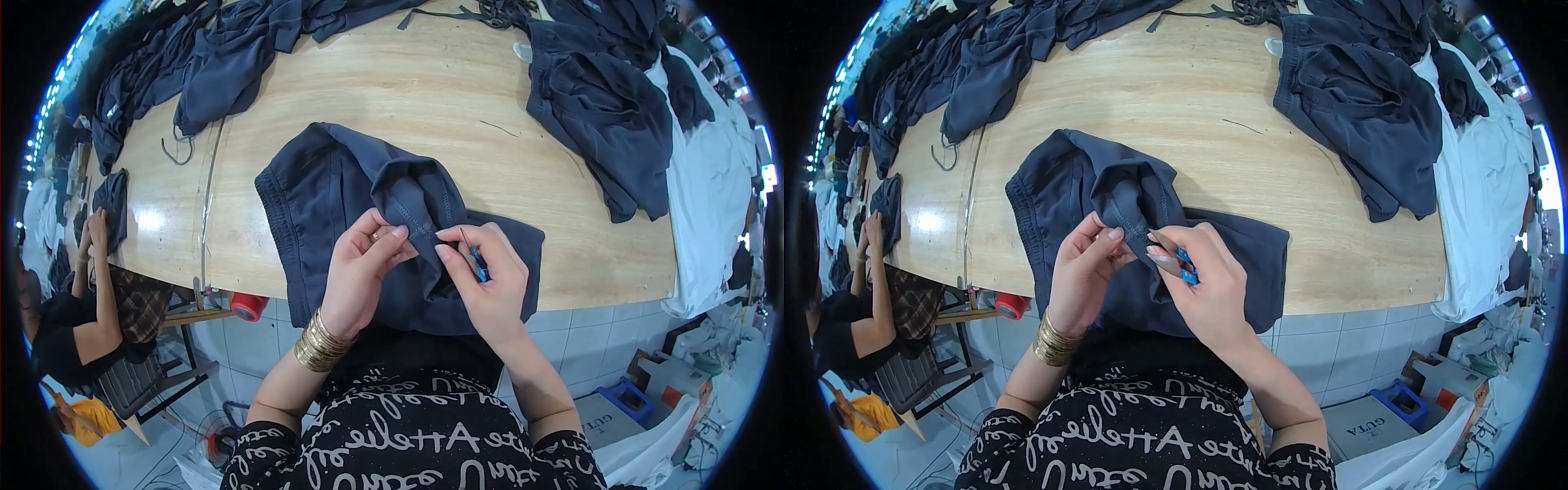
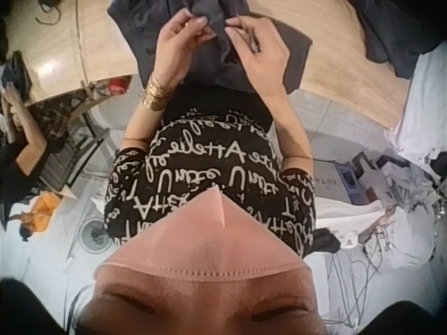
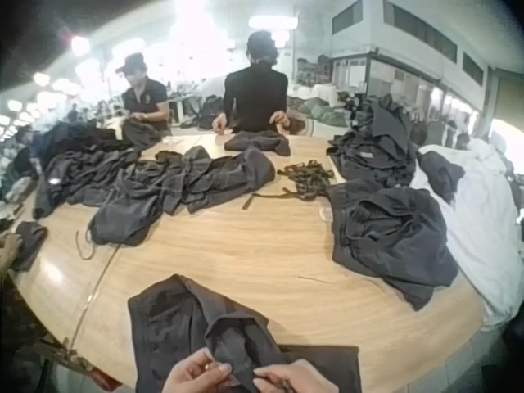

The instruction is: Trimming loose threads from a pair of dark grey shorts using small blue snips in a factory setting.

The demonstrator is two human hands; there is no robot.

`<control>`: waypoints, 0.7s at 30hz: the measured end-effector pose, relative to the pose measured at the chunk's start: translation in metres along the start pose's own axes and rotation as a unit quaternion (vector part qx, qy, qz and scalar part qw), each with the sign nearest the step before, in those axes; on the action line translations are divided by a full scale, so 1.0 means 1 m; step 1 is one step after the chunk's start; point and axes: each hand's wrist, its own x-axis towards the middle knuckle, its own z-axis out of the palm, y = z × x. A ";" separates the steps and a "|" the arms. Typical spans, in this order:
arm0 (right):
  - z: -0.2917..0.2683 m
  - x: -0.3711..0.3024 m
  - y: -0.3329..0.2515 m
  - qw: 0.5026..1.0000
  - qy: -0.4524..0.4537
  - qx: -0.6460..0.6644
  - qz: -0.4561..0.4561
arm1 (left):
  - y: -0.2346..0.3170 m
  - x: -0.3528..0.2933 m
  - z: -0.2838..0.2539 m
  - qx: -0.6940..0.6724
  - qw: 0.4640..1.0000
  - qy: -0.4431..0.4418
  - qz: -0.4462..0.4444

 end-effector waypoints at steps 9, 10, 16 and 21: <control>0.004 0.004 0.000 0.997 0.003 0.036 0.067 | 0.002 0.000 0.006 0.021 1.000 -0.010 0.010; 0.003 0.005 0.000 0.996 -0.011 0.038 0.079 | 0.002 -0.001 0.006 0.033 0.999 -0.014 0.019; 0.000 0.005 0.005 0.990 -0.062 0.071 0.102 | -0.001 0.000 0.008 0.064 0.997 -0.007 0.046; -0.005 0.000 0.010 0.980 -0.061 0.128 0.141 | 0.000 0.002 0.008 0.001 1.000 0.005 -0.011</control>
